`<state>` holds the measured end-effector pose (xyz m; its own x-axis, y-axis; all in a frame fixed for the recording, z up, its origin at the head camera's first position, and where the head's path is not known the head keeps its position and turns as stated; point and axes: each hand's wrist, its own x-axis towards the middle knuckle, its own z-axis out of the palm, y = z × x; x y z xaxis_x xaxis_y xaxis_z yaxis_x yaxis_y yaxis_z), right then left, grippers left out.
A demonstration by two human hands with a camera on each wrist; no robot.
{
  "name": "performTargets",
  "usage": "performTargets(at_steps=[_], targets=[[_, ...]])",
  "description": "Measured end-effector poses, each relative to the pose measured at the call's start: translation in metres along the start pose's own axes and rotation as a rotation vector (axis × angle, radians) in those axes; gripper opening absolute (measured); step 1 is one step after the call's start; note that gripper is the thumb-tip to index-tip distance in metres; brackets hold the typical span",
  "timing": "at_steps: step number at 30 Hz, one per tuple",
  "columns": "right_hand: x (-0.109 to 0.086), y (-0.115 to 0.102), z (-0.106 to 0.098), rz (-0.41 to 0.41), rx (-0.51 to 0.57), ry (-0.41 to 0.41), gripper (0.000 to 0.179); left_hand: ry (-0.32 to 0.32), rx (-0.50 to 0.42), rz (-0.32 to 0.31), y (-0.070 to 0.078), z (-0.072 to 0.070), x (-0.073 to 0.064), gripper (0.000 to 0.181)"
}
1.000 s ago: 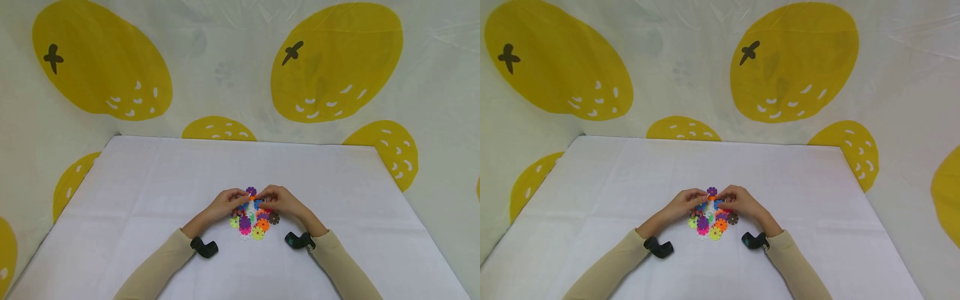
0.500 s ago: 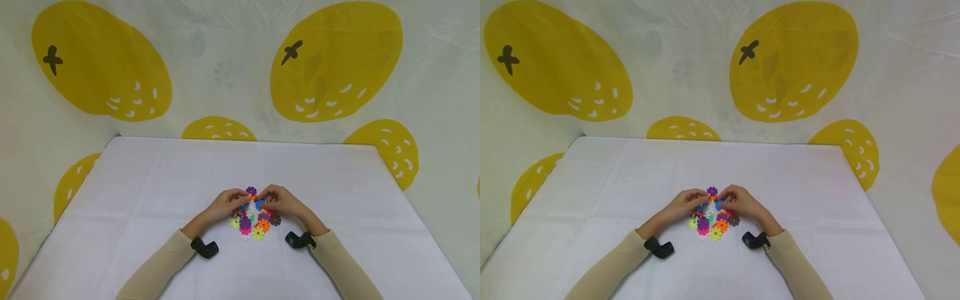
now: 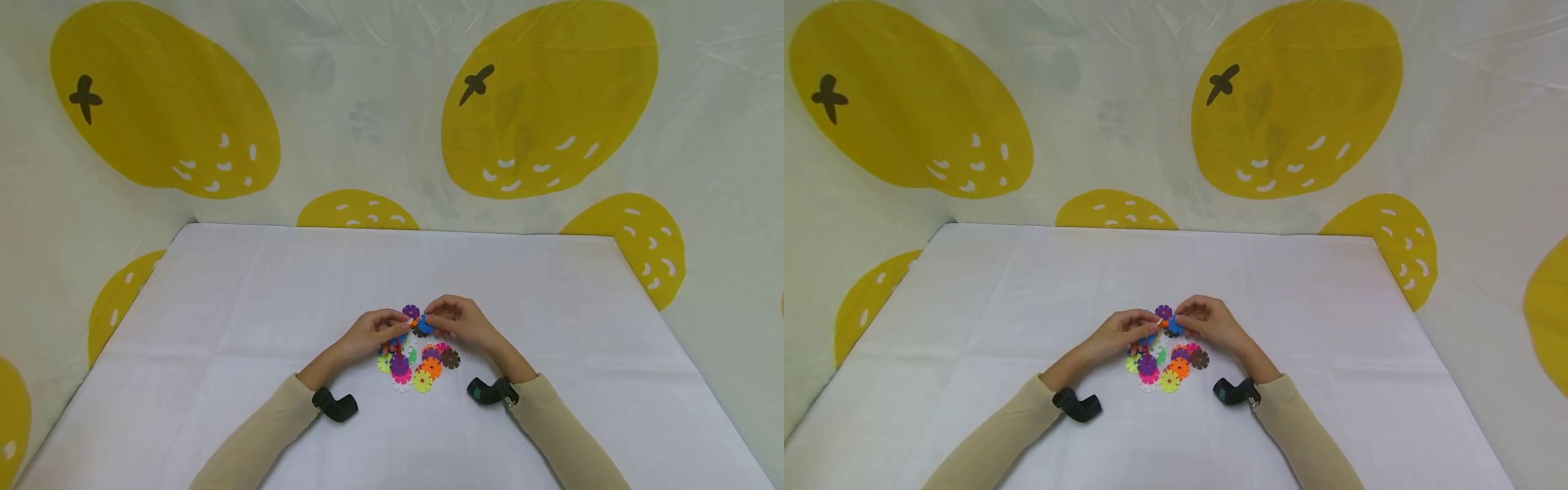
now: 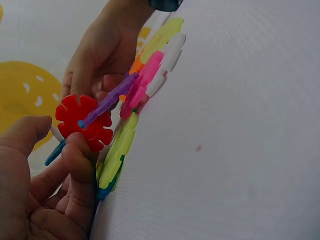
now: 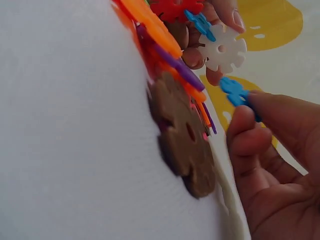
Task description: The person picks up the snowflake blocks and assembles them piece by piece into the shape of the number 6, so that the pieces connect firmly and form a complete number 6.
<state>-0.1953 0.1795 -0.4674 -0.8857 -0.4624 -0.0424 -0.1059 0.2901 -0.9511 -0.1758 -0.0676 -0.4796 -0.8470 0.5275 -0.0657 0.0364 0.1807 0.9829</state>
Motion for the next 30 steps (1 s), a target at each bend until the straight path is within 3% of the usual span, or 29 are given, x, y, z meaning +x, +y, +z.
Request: performTargets(at_steps=[8,21,30], targets=[[-0.003,-0.011,0.005,-0.031,0.096,0.092,0.021,-0.011,0.03,-0.001,0.001,0.0,0.0,0.031],[-0.003,-0.009,0.008,-0.008,0.084,0.055,0.023,-0.037,0.038,0.019,0.0,0.001,0.0,0.03],[-0.001,-0.007,0.011,0.009,0.163,0.055,0.025,-0.042,0.062,0.019,0.001,0.0,-0.001,0.031]])
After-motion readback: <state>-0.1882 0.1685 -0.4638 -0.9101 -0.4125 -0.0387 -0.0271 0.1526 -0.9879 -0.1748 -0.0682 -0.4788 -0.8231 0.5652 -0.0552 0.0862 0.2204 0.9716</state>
